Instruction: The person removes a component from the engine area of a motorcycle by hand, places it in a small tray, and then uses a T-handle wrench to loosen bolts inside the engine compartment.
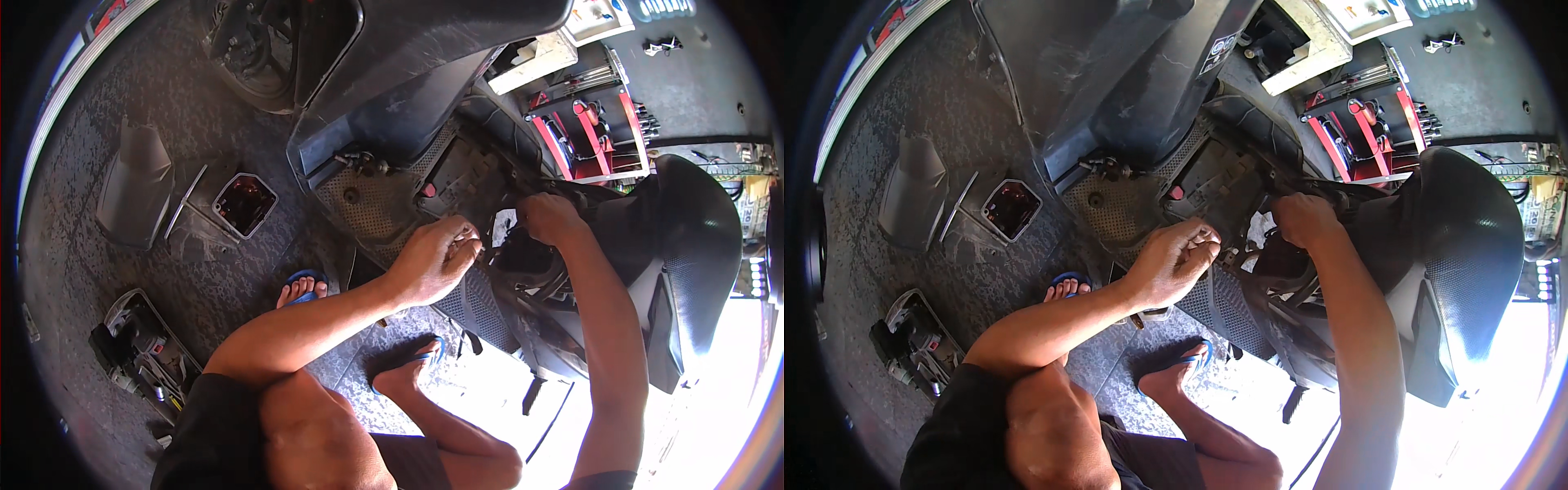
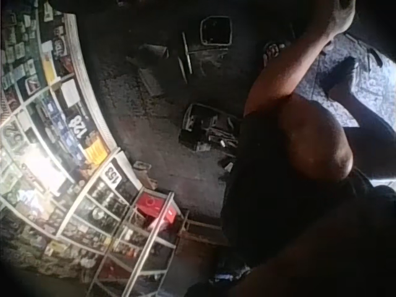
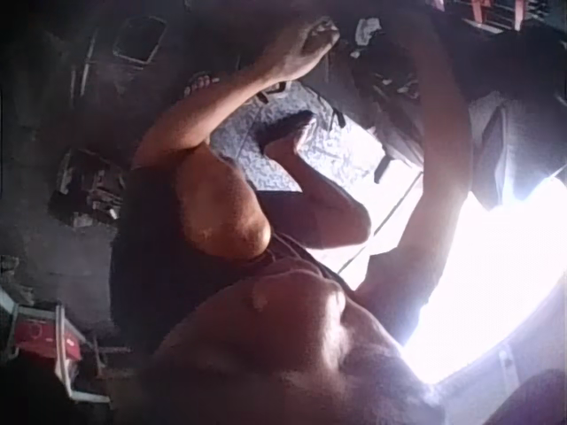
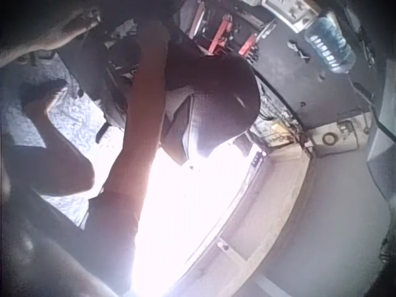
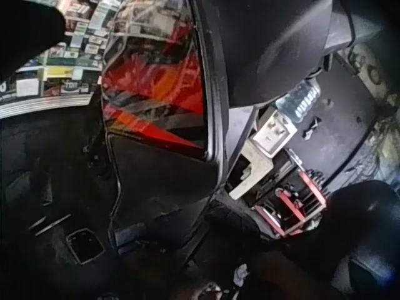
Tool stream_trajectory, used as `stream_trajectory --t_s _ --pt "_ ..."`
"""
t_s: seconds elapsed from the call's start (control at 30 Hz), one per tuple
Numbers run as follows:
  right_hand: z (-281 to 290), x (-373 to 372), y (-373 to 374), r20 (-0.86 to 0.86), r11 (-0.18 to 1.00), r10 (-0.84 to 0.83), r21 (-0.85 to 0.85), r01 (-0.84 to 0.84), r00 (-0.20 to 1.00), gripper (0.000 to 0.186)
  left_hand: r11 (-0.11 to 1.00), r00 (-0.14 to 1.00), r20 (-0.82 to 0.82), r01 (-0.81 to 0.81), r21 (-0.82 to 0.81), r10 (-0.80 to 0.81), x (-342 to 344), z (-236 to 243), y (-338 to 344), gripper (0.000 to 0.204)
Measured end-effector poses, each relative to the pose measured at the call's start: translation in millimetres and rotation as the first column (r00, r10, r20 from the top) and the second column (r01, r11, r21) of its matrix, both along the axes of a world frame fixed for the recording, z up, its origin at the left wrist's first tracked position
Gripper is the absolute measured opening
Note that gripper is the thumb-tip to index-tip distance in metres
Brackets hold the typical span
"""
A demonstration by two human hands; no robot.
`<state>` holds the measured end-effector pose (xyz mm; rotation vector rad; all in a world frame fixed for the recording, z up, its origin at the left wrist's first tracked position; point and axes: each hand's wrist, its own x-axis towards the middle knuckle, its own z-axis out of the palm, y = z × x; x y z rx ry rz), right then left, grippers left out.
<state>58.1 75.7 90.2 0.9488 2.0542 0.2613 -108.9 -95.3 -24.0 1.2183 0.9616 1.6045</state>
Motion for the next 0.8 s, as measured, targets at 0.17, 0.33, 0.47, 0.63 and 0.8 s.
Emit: stream_trajectory --t_s 0.17,0.33,0.47,0.63,0.8 --pt "2.4 -2.0 1.9 -0.004 1.0 0.015 -0.008 -0.015 1.0 0.016 1.0 1.0 0.026 0.006 -0.012 -0.006 1.7 -0.2 -0.9 0.018" --pt "-6.0 -3.9 0.8 0.116 0.999 0.027 0.02 -0.029 0.993 0.017 1.0 1.0 0.021 0.016 0.003 -0.017 2.6 -1.5 -0.9 0.018" --pt "-7.6 -7.7 -5.8 0.139 1.0 0.003 0.023 -0.006 0.99 0.022 1.0 0.999 0.043 0.028 -0.014 -0.027 6.4 -2.5 0.6 0.017" --pt "-12.9 -2.8 -13.6 0.129 0.991 -0.02 0.131 0.003 0.991 0.033 0.993 0.998 0.007 0.062 -0.097 -0.061 -0.7 9.6 -0.4 0.015" --pt "-22.9 -3.0 -17.3 0.082 0.983 -0.06 0.177 0.045 0.995 0.037 0.998 0.999 -0.013 -0.043 -0.052 0.042 3.3 2.9 -4.4 0.013"
